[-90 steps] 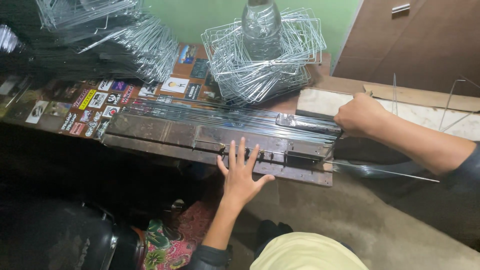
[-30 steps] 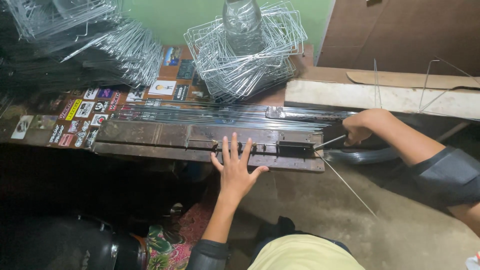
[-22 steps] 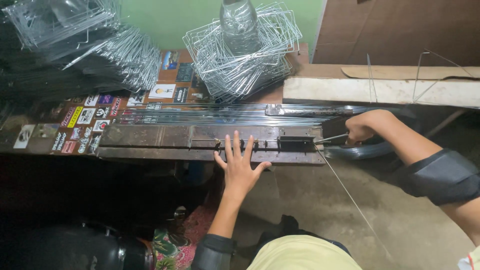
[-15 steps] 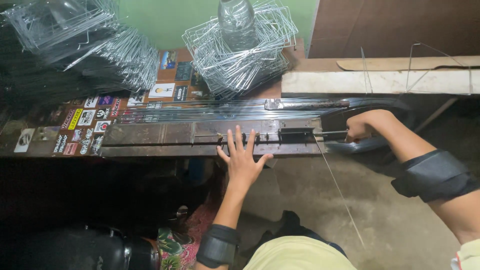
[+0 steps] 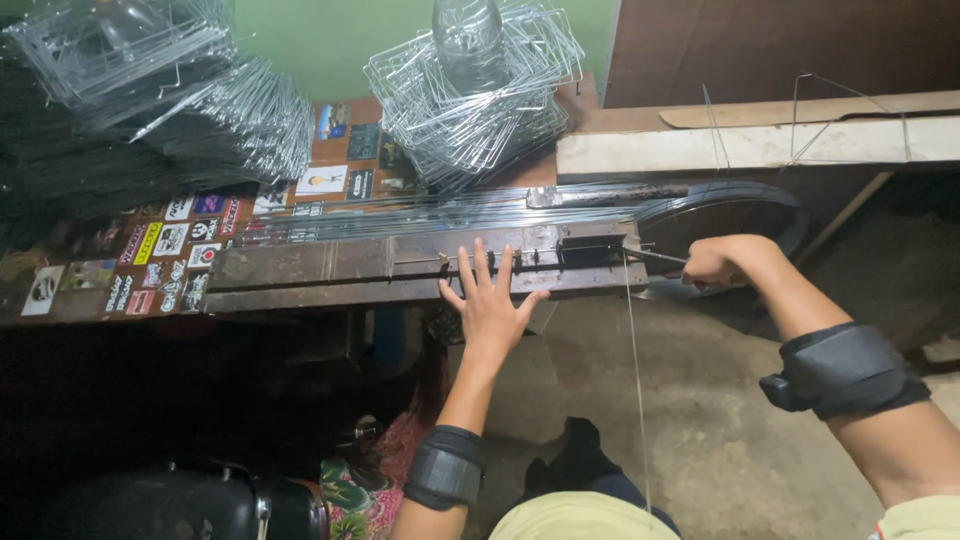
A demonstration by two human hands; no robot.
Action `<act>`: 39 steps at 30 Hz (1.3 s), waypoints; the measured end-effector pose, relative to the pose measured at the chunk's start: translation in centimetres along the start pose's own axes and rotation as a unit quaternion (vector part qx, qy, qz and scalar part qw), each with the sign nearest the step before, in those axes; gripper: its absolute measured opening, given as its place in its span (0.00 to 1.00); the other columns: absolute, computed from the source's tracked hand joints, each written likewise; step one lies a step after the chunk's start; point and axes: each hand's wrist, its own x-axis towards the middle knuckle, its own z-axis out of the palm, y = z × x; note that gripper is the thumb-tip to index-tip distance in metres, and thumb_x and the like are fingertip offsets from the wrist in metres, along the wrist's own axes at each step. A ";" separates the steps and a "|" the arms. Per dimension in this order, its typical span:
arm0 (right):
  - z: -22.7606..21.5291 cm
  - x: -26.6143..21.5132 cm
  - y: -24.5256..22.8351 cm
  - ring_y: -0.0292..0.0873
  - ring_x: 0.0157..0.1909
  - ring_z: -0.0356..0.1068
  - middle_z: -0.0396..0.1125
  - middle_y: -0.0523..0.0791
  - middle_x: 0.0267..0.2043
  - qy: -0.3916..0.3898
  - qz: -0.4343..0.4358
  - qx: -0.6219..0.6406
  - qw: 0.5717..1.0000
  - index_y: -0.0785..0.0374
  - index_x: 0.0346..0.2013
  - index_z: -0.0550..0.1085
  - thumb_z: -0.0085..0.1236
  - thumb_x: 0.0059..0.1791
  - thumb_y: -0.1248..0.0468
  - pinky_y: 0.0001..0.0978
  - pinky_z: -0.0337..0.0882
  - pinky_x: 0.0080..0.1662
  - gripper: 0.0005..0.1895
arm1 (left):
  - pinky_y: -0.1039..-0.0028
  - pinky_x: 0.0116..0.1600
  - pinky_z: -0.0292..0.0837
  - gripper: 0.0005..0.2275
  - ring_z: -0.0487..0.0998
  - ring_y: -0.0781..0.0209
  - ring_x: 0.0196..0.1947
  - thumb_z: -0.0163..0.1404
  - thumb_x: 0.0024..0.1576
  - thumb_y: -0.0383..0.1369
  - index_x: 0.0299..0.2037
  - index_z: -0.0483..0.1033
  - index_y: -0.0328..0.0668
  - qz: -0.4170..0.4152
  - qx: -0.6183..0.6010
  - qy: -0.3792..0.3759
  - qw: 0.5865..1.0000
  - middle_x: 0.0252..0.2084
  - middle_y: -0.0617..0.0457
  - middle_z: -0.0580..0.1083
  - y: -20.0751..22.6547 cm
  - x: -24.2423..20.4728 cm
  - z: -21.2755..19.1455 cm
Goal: Bending metal wires into rectangular frames using a specialized jig and a handheld tool.
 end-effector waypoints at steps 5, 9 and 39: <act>0.9 0.4 0.6 0.50 0.25 0.66 0.69 0.51 0.23 0.053 -0.006 -0.017 0.998 0.70 0.27 0.79 0.57 0.46 0.58 0.45 0.65 0.30 0.16 | 0.22 0.66 0.34 0.39 0.39 0.36 0.77 0.52 0.52 0.63 0.71 0.62 0.55 -0.001 0.007 -0.010 1.000 0.78 0.40 0.46 -0.1 -0.1 0.1; 1.0 3.1 1.6 0.58 0.39 0.78 0.78 0.58 0.37 0.153 -0.030 -0.113 0.981 0.70 0.39 0.83 0.59 0.45 0.55 0.46 0.75 0.43 0.20 | 0.22 0.65 0.33 0.40 0.38 0.35 0.76 0.52 0.51 0.63 0.72 0.61 0.55 0.003 0.008 -0.009 1.000 0.77 0.39 0.45 -0.2 0.1 0.0; 19.9 -10.4 -3.1 0.37 0.37 0.76 0.78 0.47 0.31 0.240 -0.257 0.314 0.882 0.67 0.45 0.77 0.55 0.50 0.64 0.32 0.74 0.44 0.12 | 0.23 0.65 0.25 0.36 0.35 0.33 0.77 0.54 0.55 0.55 0.72 0.60 0.54 0.006 -0.091 -0.002 0.996 0.78 0.39 0.44 -0.3 0.2 -0.1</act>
